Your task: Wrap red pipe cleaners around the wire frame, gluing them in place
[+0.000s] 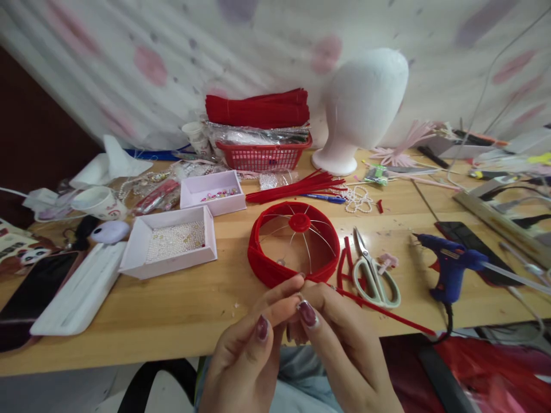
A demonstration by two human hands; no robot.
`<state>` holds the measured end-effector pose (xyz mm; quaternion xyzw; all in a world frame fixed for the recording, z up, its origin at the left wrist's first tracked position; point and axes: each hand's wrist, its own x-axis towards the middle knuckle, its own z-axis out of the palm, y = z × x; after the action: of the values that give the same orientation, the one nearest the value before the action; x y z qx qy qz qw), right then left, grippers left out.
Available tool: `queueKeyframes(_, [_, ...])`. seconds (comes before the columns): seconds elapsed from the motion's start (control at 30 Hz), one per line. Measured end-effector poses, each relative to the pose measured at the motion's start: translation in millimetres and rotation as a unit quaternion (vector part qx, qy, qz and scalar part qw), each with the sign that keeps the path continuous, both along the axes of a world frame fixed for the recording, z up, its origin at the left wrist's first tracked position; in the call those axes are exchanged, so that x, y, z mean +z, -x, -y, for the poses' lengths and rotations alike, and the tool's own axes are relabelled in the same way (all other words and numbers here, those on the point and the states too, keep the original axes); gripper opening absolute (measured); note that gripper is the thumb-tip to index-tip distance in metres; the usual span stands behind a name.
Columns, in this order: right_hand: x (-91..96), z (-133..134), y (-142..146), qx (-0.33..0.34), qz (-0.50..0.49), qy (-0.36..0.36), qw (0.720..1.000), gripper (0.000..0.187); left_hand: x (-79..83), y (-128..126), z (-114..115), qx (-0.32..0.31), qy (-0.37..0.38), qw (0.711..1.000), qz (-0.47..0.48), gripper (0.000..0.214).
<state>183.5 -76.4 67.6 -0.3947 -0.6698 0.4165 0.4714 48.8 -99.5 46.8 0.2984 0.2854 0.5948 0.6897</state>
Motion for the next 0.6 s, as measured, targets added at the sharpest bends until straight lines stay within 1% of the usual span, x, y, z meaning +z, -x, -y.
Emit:
queueKeyframes(0.13, [-1.7,1,-1,0.013,0.007,-0.008,1.000,0.023,1.1,-4,1,0.008,0.020,1.000,0.019,0.022])
queueKeyframes(0.2, [-2.9,1,-2,0.022,0.020,-0.014,0.999,0.022,-2.5,-2,1,0.004,0.033,0.999,0.020,0.022])
queueKeyframes(0.27, [-4.9,2,-4,0.032,0.034,-0.031,0.998,0.021,-9.5,2,0,0.009,0.038,0.999,0.007,0.019])
queueKeyframes(0.3, [-6.2,3,-6,0.030,0.039,-0.042,0.998,0.019,-13.9,6,-1,0.020,0.033,0.999,-0.013,0.016])
queueKeyframes(0.33, [-7.9,3,-8,0.021,0.041,-0.055,0.997,0.018,-18.6,9,-1,0.045,0.022,0.998,-0.047,0.012])
queueKeyframes(0.37, [-9.7,2,-10,0.003,0.042,-0.068,0.997,0.016,-23.4,12,-1,0.085,0.006,0.992,-0.094,0.009])
queueKeyframes(0.4, [-11.8,1,-13,-0.025,0.040,-0.083,0.995,0.015,-28.0,15,-2,0.134,-0.012,0.979,-0.156,0.008])
queueKeyframes(0.43, [-13.9,-2,-15,-0.062,0.040,-0.101,0.992,0.014,-32.1,16,-2,0.181,-0.023,0.957,-0.227,0.009])
queueKeyframes(0.47, [-16.0,-6,-18,-0.104,0.044,-0.120,0.986,0.015,-35.7,16,-2,0.218,-0.029,0.929,-0.299,0.013])
queueKeyframes(0.5, [-17.7,-12,-21,-0.146,0.055,-0.138,0.978,0.019,-38.6,14,-2,0.242,-0.033,0.899,-0.363,0.020])
queueKeyframes(0.53, [-19.0,-18,-24,-0.182,0.071,-0.153,0.969,0.023,-40.9,11,-3,0.250,-0.038,0.874,-0.415,0.030])
queueKeyframes(0.6, [-19.9,-32,-30,-0.236,0.117,-0.179,0.948,0.029,-44.2,3,-4,0.242,-0.066,0.836,-0.488,0.049])
